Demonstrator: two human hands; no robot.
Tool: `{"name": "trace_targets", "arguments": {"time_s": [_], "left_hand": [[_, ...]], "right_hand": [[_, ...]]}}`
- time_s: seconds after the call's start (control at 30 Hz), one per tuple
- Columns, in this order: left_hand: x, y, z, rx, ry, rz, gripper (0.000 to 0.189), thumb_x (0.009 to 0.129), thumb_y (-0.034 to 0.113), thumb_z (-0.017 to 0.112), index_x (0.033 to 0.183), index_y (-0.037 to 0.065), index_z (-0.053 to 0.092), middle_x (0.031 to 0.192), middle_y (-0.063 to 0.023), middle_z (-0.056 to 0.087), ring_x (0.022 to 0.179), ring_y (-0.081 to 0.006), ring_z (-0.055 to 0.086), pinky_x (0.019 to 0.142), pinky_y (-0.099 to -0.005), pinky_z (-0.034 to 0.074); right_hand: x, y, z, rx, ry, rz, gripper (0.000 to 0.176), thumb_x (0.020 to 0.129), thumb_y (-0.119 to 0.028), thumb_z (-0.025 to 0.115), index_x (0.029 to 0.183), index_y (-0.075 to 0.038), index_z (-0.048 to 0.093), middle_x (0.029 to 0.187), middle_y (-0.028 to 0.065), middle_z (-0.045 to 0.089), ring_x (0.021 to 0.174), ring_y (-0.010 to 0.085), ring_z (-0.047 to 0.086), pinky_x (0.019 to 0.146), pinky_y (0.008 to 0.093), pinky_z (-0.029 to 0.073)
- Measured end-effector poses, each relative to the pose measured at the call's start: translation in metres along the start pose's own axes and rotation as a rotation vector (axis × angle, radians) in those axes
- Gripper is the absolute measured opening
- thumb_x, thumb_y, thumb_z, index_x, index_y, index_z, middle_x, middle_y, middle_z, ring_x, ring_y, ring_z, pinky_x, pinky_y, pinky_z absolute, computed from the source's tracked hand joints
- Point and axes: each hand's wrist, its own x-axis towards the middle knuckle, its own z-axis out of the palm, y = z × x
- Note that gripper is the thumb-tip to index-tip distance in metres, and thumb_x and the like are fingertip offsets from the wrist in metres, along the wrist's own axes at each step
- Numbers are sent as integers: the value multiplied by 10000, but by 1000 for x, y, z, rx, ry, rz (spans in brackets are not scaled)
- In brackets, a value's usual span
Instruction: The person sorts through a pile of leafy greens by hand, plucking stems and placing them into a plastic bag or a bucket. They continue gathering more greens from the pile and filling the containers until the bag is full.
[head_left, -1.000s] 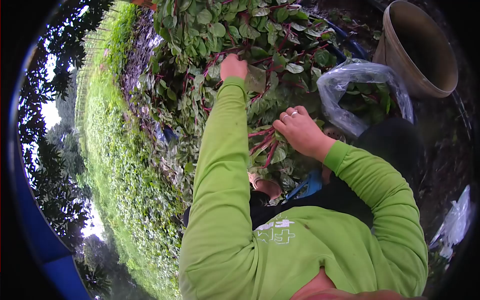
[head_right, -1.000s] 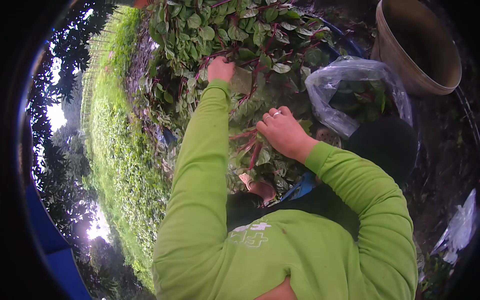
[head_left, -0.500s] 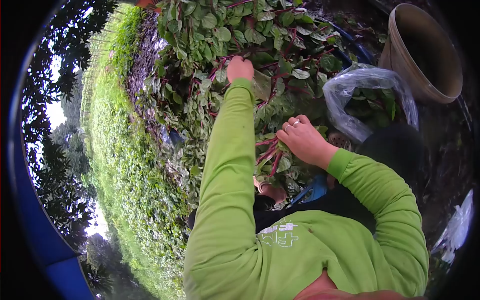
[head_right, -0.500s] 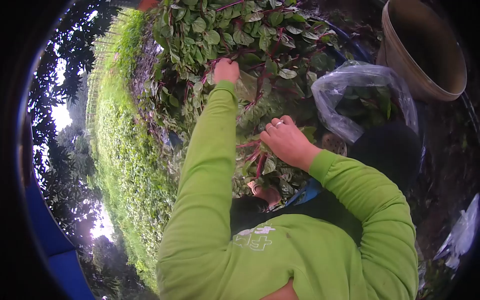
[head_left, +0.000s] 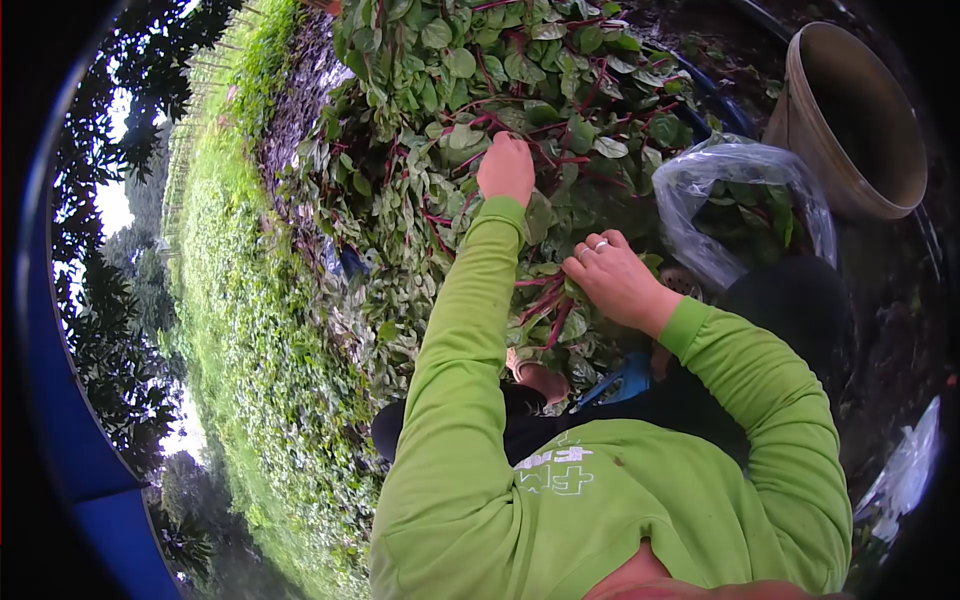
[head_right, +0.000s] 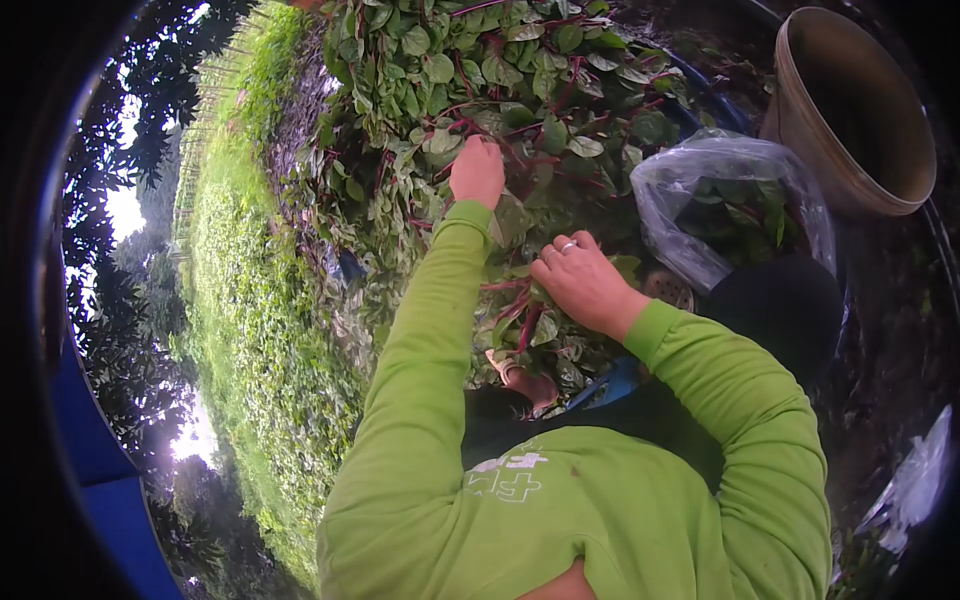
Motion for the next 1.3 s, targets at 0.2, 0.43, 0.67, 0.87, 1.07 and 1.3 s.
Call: {"name": "trace_targets", "arguments": {"time_s": [0.2,0.43,0.67,0.87,1.07,1.3], "left_hand": [[-3,1,1,-41,-34,-43,379,964,304,507,1113,7,688,960,-268,724,936,-468,685,841,-559,528],[-12,-18,-1,-66,7,-28,303,949,288,522,1062,92,724,971,-248,727,929,-456,687,831,-549,528],[-15,-34,-9,-160,97,-48,237,965,213,528,1110,141,700,969,-227,730,926,-444,692,818,-529,528],[-15,-163,-102,-205,466,-485,494,1020,166,562,1493,105,435,1337,-235,608,1114,-341,669,959,-459,534],[-12,-151,-140,511,447,218,332,884,137,697,1212,141,750,1288,-199,656,1166,-395,596,1003,-435,497],[38,0,-30,290,40,923,399,859,75,630,1221,215,719,1466,-132,561,1403,-390,471,1173,-542,345]], "right_hand": [[-1,1,2,-6,10,-11,152,841,-121,597,990,-90,600,964,89,618,1015,268,598,954,432,426],[0,1,5,-32,-11,-16,141,840,-122,601,978,-96,603,958,86,617,1006,264,596,938,426,428],[4,-1,9,-30,20,-41,85,858,-149,597,933,-111,614,921,65,629,981,244,607,886,421,436],[0,0,2,-34,28,-33,71,871,-157,588,919,-114,618,906,57,636,980,234,615,893,419,439],[-1,-2,4,-32,53,-46,66,851,-145,590,893,-103,620,878,55,636,963,234,617,917,419,439],[7,-5,8,-43,58,-38,56,836,-146,595,856,-103,623,806,38,611,909,227,608,920,417,441]]}}
